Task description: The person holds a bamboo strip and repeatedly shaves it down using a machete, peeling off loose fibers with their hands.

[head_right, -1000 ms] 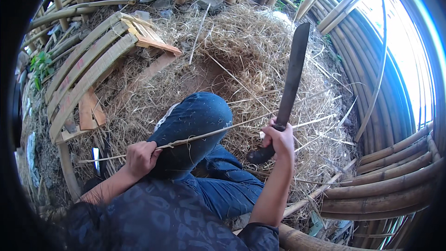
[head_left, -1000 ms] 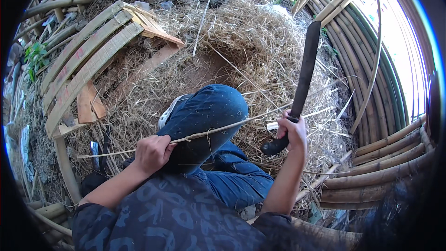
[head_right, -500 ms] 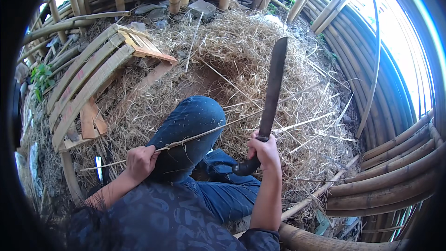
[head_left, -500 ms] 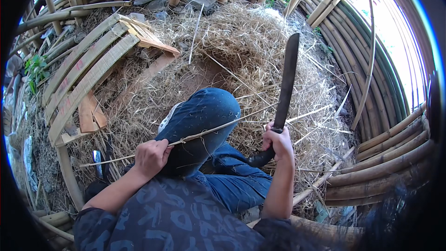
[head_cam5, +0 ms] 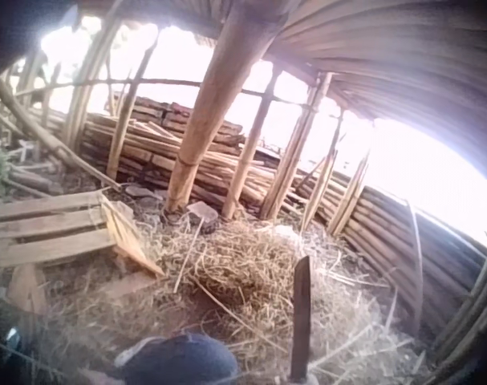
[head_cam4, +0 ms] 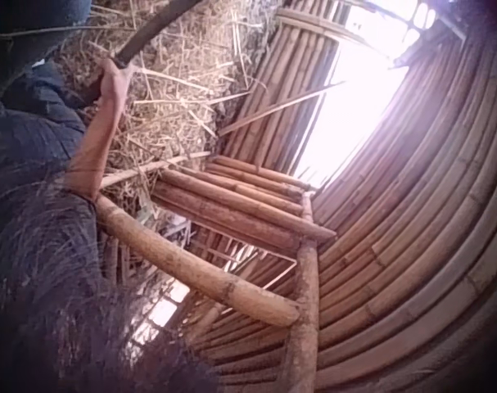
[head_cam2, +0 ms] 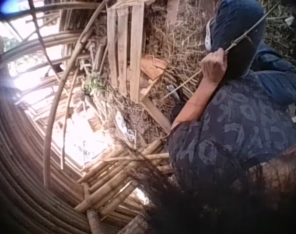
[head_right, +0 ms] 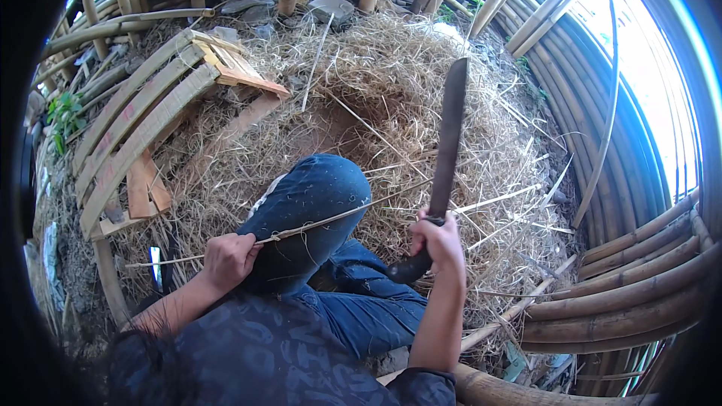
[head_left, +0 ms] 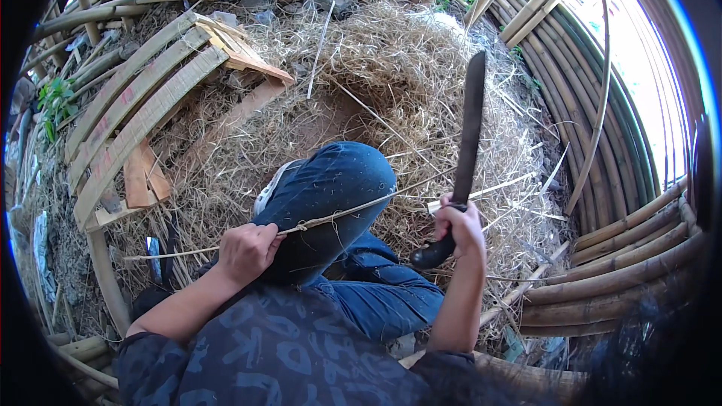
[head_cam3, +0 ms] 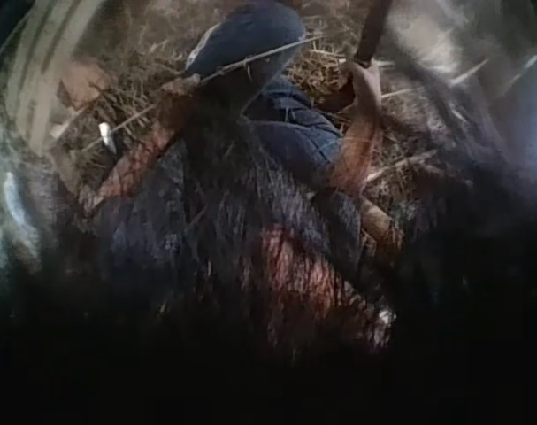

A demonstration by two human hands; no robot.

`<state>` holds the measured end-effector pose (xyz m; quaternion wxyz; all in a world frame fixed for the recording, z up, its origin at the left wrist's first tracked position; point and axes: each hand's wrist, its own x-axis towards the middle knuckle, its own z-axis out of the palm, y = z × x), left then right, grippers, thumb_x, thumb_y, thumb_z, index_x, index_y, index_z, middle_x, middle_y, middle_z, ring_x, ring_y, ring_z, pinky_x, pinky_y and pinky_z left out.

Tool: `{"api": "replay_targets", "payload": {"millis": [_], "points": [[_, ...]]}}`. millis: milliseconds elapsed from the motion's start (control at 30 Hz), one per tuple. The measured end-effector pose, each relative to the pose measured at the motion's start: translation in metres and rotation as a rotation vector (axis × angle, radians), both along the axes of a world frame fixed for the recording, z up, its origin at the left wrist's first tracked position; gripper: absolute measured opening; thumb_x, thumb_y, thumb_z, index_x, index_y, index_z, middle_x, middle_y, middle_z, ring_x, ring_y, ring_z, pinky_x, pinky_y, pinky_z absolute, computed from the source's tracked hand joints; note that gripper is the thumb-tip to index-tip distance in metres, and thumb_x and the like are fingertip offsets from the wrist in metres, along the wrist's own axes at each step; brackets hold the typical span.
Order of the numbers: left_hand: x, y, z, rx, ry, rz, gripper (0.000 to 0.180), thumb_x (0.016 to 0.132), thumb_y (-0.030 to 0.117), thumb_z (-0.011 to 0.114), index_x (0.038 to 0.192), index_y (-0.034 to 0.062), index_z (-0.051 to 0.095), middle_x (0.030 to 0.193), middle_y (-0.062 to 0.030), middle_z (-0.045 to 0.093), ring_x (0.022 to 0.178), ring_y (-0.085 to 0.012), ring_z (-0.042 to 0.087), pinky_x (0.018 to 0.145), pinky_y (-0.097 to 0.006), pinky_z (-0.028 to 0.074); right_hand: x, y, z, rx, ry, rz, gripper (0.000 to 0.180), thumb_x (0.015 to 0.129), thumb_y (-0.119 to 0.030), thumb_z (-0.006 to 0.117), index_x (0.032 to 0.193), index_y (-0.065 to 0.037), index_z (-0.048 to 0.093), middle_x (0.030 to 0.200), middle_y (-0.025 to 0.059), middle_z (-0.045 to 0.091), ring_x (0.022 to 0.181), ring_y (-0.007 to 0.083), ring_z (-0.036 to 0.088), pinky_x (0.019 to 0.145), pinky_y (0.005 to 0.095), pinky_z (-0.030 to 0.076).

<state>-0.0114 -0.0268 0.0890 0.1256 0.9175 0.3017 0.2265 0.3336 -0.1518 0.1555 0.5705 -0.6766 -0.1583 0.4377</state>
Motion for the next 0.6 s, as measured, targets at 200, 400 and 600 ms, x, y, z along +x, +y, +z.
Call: {"api": "replay_targets", "payload": {"millis": [200,400,600], "points": [[0.002,-0.002,0.001,-0.018,0.001,0.018,0.023,0.085,0.021,0.063,0.070,0.0093,0.051,0.058,-0.0070,0.056,0.054,-0.0250,0.058,0.049,-0.037,0.046,-0.089,-0.002,-0.023,-0.170,-0.068,0.370,0.021,0.070,0.003,0.067,0.082,-0.004,0.052,0.057,0.0024,0.054,0.042,0.0117,0.053,0.041,0.0257,0.043],[-0.003,-0.003,-0.003,-0.072,-0.075,0.026,0.024,0.086,0.021,0.063,0.069,0.0086,0.050,0.057,-0.0089,0.053,0.055,-0.0275,0.057,0.048,-0.039,0.044,-0.117,0.006,-0.017,-0.151,-0.079,0.419,0.023,0.071,0.001,0.069,0.089,0.000,0.054,0.061,0.0018,0.054,0.044,0.0096,0.052,0.041,0.0255,0.041],[-0.008,-0.002,-0.001,-0.083,-0.106,0.029,0.023,0.085,0.018,0.061,0.070,0.0079,0.049,0.059,-0.0094,0.051,0.056,-0.0279,0.056,0.050,-0.040,0.044,-0.044,-0.002,-0.002,0.025,-0.072,-0.004,0.023,0.072,0.007,0.062,0.084,-0.006,0.048,0.055,0.0025,0.050,0.039,0.0125,0.048,0.038,0.0260,0.041]]}}
